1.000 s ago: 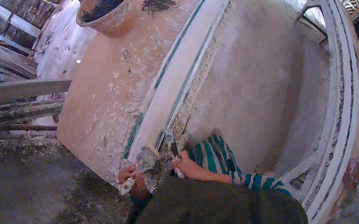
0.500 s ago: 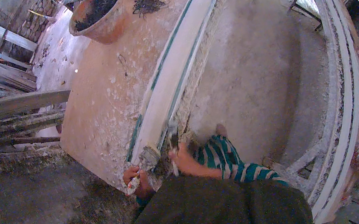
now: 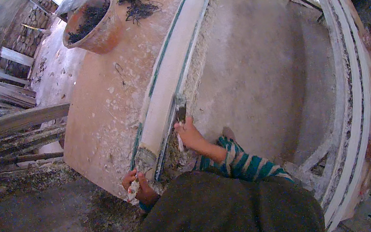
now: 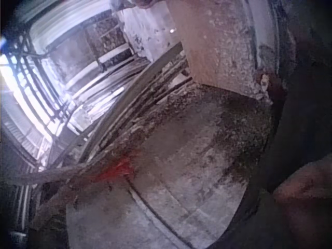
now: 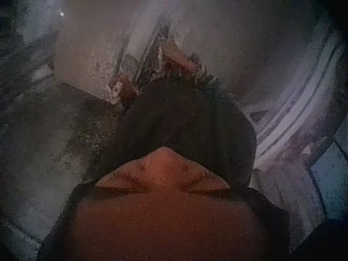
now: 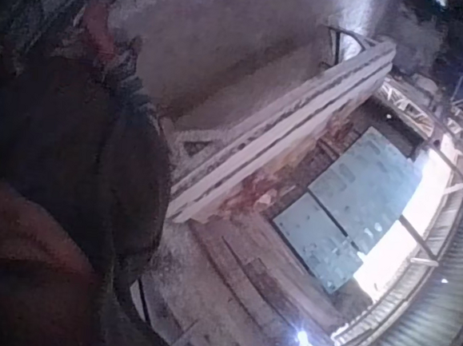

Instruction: The person uses a metal scraper to remove hardened residue from the edge of a large wooden boat hull. They repeatedly scrape along the seam and wipe the tool with a cloth, working along the length of the hull in a workshop environment.

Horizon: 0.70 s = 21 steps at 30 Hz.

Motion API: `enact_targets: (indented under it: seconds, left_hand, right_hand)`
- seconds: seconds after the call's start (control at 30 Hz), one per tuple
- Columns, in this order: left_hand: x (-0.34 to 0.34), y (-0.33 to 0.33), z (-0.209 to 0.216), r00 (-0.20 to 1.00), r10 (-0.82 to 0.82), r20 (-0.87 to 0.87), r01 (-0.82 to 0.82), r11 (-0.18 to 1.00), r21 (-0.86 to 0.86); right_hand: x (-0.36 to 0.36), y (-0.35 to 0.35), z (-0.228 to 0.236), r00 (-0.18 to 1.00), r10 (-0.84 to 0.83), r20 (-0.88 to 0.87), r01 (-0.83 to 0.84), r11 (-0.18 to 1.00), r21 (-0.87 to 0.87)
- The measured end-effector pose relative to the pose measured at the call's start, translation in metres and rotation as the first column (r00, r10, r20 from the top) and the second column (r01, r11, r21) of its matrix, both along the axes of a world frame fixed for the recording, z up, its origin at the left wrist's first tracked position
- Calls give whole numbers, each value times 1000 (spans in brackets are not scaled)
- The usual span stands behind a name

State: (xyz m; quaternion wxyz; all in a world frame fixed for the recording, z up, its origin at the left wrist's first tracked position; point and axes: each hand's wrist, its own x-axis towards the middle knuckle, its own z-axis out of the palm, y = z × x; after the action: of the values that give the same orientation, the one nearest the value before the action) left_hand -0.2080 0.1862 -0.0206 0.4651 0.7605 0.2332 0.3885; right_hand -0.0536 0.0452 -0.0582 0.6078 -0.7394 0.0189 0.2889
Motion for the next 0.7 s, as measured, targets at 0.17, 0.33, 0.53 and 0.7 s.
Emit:
enact_targets:
  seconds: [0.17, 0.33, 0.53, 0.7]
  left_hand:
    - [9, -3, 2, 994, -64, 89, 57, 996, 74]
    - [14, -8, 9, 996, -74, 49, 74, 997, 0]
    - [11, -3, 3, 995, -97, 8, 97, 994, 52]
    - [11, -4, 2, 995, -87, 46, 87, 996, -9]
  right_hand:
    - [-60, -7, -18, 978, 190, 83, -180, 977, -114]
    - [6, -5, 3, 986, 154, -62, -162, 973, -167]
    - [-30, -4, 1, 968, 152, 202, -119, 979, -168]
    - [1, -1, -6, 993, 99, 71, -89, 986, -139]
